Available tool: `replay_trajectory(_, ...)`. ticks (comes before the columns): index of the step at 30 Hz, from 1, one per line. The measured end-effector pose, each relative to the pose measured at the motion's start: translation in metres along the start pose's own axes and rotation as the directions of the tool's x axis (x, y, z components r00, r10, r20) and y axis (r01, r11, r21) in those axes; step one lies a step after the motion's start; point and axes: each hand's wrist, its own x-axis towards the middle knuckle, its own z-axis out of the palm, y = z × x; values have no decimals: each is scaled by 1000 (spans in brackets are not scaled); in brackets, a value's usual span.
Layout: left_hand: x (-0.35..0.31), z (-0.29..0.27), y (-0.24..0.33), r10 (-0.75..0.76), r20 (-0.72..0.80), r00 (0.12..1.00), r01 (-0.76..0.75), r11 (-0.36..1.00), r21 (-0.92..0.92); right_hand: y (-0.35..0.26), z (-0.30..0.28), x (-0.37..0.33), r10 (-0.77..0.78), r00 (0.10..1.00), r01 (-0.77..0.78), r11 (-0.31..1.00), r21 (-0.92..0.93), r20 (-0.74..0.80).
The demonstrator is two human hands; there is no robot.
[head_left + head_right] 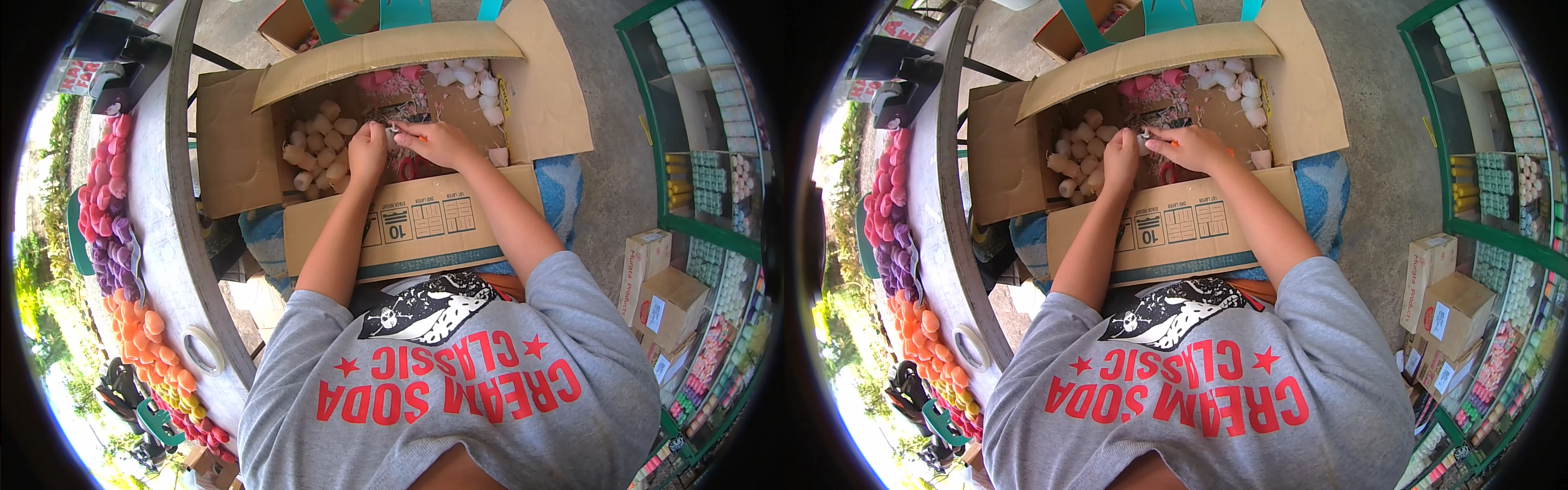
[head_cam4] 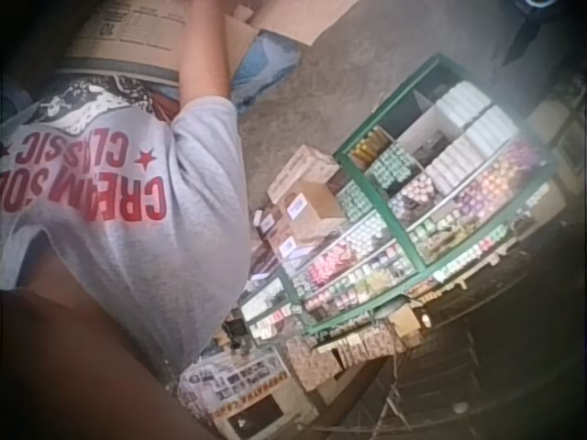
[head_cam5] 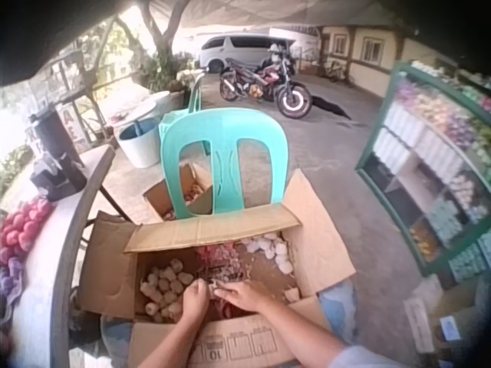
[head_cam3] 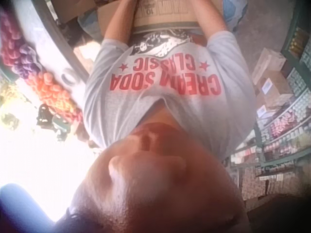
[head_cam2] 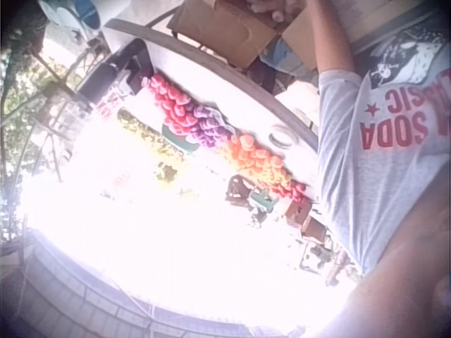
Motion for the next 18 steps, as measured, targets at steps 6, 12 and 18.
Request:
replay_trajectory(6,-9,-1,18,191,2,982,-191,979,66,34,17,15,-63,992,20,934,358,108)
replay_trajectory(12,-14,-2,23,252,30,967,-254,964,81,33,13,17,25,974,-156,796,585,226)
replay_trajectory(18,2,10,-4,238,-68,969,-243,966,-89,18,17,10,-106,990,125,966,225,-95)
